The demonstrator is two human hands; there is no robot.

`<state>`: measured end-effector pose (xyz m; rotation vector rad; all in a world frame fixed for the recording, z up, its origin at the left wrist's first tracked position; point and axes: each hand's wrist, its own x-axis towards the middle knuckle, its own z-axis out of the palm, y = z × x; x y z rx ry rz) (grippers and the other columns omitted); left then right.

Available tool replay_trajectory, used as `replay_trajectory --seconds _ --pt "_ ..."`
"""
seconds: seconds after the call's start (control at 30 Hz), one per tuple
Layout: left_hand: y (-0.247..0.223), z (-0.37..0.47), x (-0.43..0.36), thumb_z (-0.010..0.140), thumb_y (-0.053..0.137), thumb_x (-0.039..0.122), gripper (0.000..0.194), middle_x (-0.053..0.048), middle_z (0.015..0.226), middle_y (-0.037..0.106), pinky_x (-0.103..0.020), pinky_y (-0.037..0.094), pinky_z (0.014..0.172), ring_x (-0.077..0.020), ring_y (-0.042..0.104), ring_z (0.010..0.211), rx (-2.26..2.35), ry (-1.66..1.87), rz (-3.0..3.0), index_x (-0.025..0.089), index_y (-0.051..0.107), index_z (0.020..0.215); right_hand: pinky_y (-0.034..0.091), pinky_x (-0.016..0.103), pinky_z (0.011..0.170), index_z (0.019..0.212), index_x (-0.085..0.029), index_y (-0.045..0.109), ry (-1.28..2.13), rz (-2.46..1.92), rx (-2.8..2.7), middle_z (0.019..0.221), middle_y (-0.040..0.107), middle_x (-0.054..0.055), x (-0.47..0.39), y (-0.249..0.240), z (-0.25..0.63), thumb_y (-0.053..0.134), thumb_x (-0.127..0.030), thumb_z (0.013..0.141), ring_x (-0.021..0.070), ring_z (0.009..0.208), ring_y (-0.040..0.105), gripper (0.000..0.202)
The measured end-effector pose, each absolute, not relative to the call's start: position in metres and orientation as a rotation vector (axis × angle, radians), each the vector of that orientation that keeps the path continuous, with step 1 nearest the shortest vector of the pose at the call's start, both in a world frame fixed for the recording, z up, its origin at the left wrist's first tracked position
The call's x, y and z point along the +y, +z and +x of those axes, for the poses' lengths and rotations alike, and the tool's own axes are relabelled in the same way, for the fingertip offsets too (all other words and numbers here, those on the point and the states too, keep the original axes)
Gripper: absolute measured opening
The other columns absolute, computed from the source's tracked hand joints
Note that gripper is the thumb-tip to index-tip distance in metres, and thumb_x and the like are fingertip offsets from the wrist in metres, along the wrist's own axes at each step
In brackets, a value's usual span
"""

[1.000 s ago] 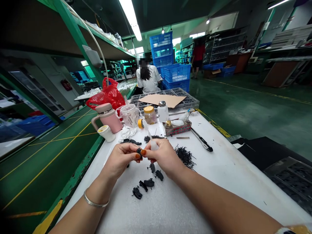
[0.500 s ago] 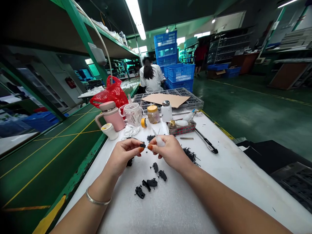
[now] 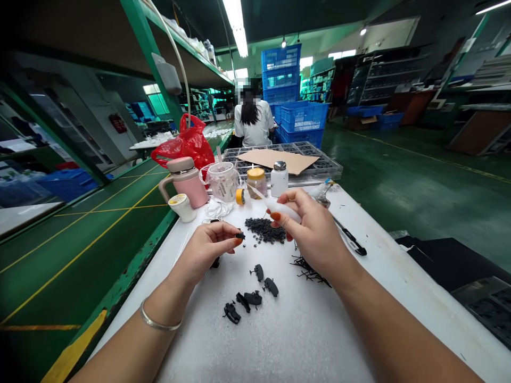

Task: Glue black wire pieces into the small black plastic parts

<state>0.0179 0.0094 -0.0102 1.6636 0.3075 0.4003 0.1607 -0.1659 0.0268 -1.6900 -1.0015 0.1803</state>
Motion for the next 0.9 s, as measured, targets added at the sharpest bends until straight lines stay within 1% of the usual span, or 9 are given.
replay_trajectory --seconds 0.1,0.13,0.2,0.27,0.33,0.47,0.57,0.67,0.9 --pt "-0.012 0.019 0.01 0.073 0.072 0.031 0.026 -0.006 0.08 0.063 -0.019 0.048 0.059 -0.0128 0.055 0.07 0.319 0.407 1.718 0.01 0.066 0.087 0.038 0.023 0.046 0.093 -0.018 0.061 0.13 -1.596 -0.895 0.073 0.063 0.003 -0.17 0.029 0.162 0.074 -0.045 0.075 0.0141 0.055 0.052 0.035" --pt "-0.013 0.019 0.01 0.073 0.072 0.031 0.025 -0.006 0.08 0.063 -0.019 0.048 0.06 -0.0129 0.055 0.071 0.327 0.41 1.74 0.011 0.066 0.087 0.038 0.023 0.048 0.09 -0.018 0.063 0.111 -1.553 -0.879 0.074 0.062 0.003 -0.17 0.029 0.162 0.078 -0.044 0.071 0.0148 0.058 0.052 0.035" --pt "-0.013 0.019 0.009 0.074 0.071 0.031 0.023 -0.005 0.079 0.063 -0.019 0.046 0.06 -0.0126 0.055 0.071 0.344 0.418 1.788 0.012 0.067 0.087 0.039 0.023 0.052 0.087 -0.019 0.067 0.086 -1.47 -0.875 0.078 0.061 0.003 -0.171 0.029 0.162 0.08 -0.042 0.069 0.0159 0.066 0.053 0.032" --pt "-0.012 0.018 0.008 0.074 0.07 0.031 0.022 -0.005 0.079 0.063 -0.018 0.044 0.06 -0.0119 0.054 0.07 0.361 0.422 1.834 0.013 0.067 0.087 0.038 0.023 0.052 0.085 -0.019 0.068 0.044 -1.462 -0.897 0.078 0.06 0.002 -0.171 0.027 0.16 0.079 -0.04 0.071 0.0145 0.065 0.051 0.028" --pt "-0.011 0.017 0.006 0.074 0.07 0.03 0.021 -0.004 0.077 0.063 -0.017 0.042 0.058 -0.0109 0.053 0.067 0.377 0.422 1.871 0.013 0.068 0.086 0.034 0.023 0.049 0.083 -0.019 0.068 -0.014 -1.501 -0.932 0.073 0.057 0.001 -0.17 0.026 0.158 0.075 -0.041 0.075 0.0123 0.059 0.046 0.024" --pt "-0.009 0.016 0.004 0.074 0.069 0.029 0.018 -0.003 0.075 0.062 -0.016 0.037 0.054 -0.0097 0.051 0.065 0.396 0.429 1.908 0.014 0.068 0.084 0.029 0.024 0.046 0.079 -0.018 0.065 -0.086 -1.578 -0.974 0.064 0.052 0.0 -0.168 0.024 0.154 0.066 -0.046 0.083 0.0108 0.052 0.038 0.028" --pt "-0.008 0.016 0.003 0.074 0.069 0.028 0.018 -0.002 0.075 0.062 -0.016 0.036 0.054 -0.01 0.051 0.065 0.399 0.428 1.919 0.014 0.069 0.085 0.029 0.024 0.047 0.078 -0.018 0.064 -0.098 -1.586 -0.998 0.066 0.053 0.0 -0.168 0.023 0.153 0.064 -0.048 0.084 0.0114 0.055 0.041 0.03" --pt "-0.008 0.017 0.003 0.074 0.069 0.028 0.018 -0.002 0.075 0.061 -0.017 0.035 0.053 -0.0104 0.051 0.066 0.394 0.428 1.923 0.015 0.069 0.085 0.031 0.025 0.05 0.083 -0.019 0.065 -0.095 -1.594 -1.004 0.071 0.057 0.001 -0.167 0.023 0.152 0.064 -0.047 0.084 0.0132 0.059 0.045 0.029" --pt "-0.008 0.016 0.002 0.074 0.068 0.028 0.017 -0.003 0.075 0.061 -0.017 0.035 0.053 -0.0111 0.051 0.065 0.388 0.431 1.93 0.014 0.069 0.083 0.032 0.026 0.052 0.083 -0.02 0.066 -0.132 -1.621 -0.994 0.073 0.058 0.002 -0.167 0.024 0.151 0.063 -0.048 0.084 0.0155 0.061 0.048 0.029"
